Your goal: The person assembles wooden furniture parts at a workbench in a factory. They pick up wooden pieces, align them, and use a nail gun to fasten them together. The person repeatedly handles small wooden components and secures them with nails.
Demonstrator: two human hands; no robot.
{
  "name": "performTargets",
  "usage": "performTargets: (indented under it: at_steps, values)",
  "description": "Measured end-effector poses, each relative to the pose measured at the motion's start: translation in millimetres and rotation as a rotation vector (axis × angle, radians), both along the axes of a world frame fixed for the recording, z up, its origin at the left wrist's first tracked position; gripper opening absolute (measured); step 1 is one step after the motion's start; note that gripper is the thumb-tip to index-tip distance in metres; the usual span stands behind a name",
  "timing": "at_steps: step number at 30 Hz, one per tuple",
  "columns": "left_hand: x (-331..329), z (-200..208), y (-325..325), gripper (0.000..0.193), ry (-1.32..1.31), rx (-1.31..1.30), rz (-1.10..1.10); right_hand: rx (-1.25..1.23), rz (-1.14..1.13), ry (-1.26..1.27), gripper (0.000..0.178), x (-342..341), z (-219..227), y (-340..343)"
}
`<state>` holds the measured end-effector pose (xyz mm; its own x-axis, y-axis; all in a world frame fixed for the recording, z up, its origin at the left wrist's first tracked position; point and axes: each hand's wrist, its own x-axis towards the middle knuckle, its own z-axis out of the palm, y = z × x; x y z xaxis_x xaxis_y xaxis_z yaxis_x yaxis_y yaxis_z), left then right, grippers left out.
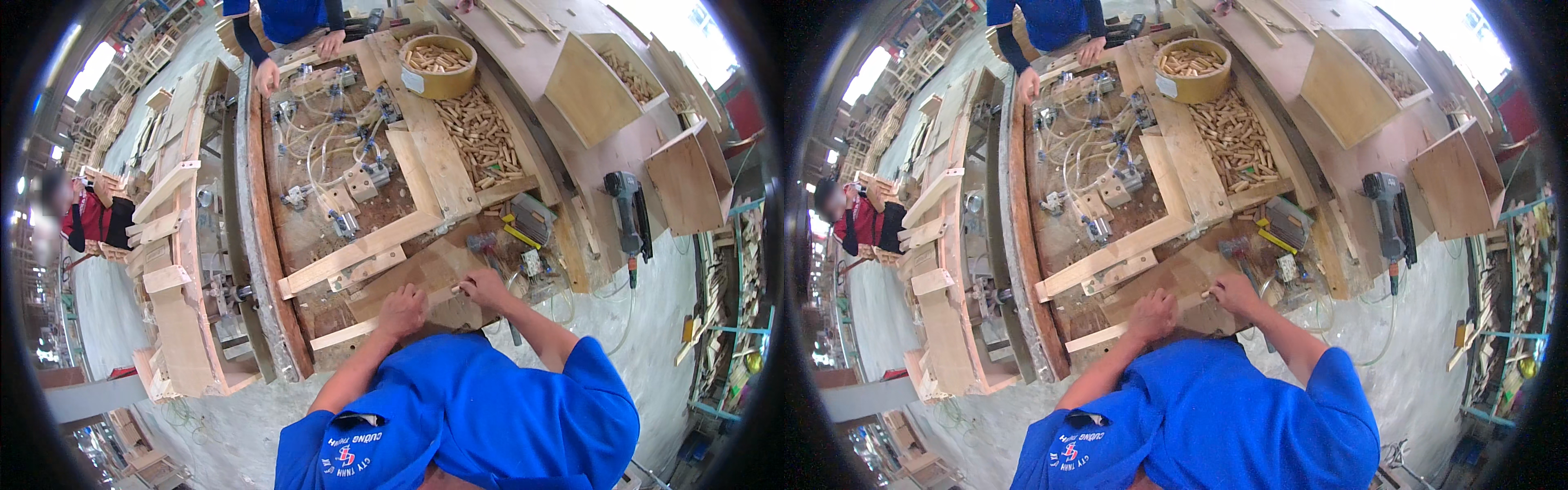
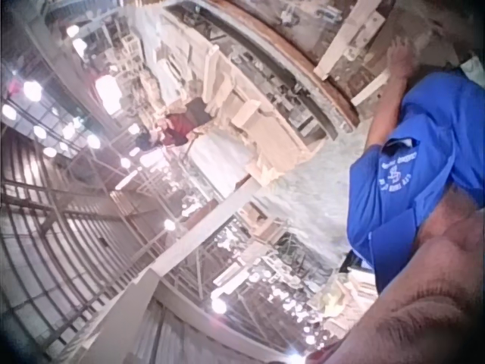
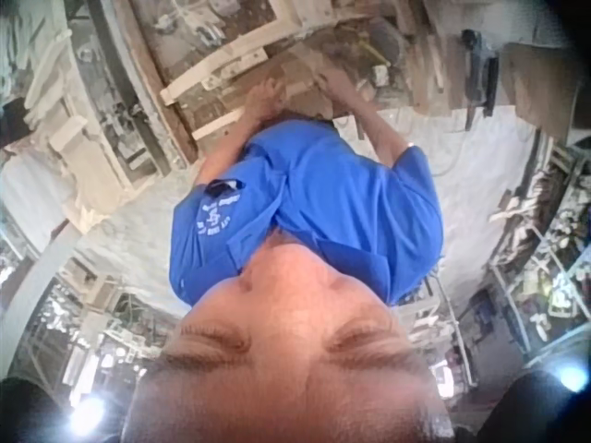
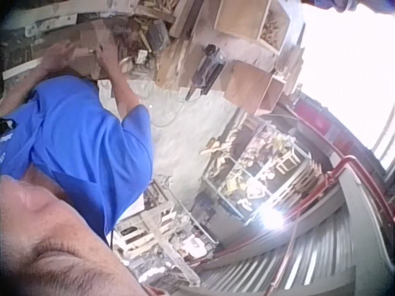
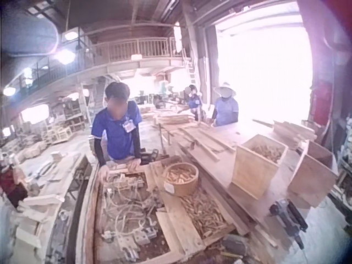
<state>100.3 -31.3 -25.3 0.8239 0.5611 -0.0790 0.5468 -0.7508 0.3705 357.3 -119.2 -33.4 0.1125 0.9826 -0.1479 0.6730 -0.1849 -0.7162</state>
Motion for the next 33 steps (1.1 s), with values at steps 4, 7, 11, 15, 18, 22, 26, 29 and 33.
performTargets:
  at_steps: [4, 7, 11, 15, 18, 22, 26, 29, 33]
  values:
    - [-0.8, 3.5, -0.3, 0.027, -0.046, -0.022, 0.01, -0.069, 0.023, -0.044, 0.031, 9.8, 8.3, -9.0]
    - [0.6, 5.5, 0.1, 0.028, -0.064, -0.04, 0.008, -0.048, 0.057, -0.012, 0.032, 9.6, 0.0, -4.3]
    - [2.5, 1.3, 0.9, 0.033, -0.054, -0.059, 0.003, -0.155, 0.073, -0.054, 0.036, 9.8, -1.1, 1.9]
    - [5.7, 1.3, 0.6, 0.035, -0.003, -0.112, 0.022, -0.343, 0.051, -0.056, 0.04, 8.8, 3.5, 11.5]
    - [5.4, 6.7, -0.4, 0.028, 0.025, -0.116, 0.025, -0.221, -0.127, -0.096, 0.037, 17.0, 16.0, 10.3]
    - [-5.9, -1.3, -7.6, 0.03, -0.036, -0.116, 0.097, -0.099, -0.474, -0.109, 0.029, 52.2, 83.5, 13.2]
    - [-11.1, 4.7, -16.6, 0.035, 0.0, -0.168, 0.102, 0.459, -0.789, -0.541, 0.025, 162.4, 138.2, -15.9]
    - [-12.9, 3.7, -15.9, 0.037, 0.005, -0.126, 0.08, 0.124, -0.937, -1.1, 0.058, 238.7, 167.5, -45.7]
    - [-5.5, 15.7, -4.0, 0.045, 0.041, -0.22, 0.048, -0.095, -0.831, -0.947, 0.079, 286.0, 159.9, -49.2]
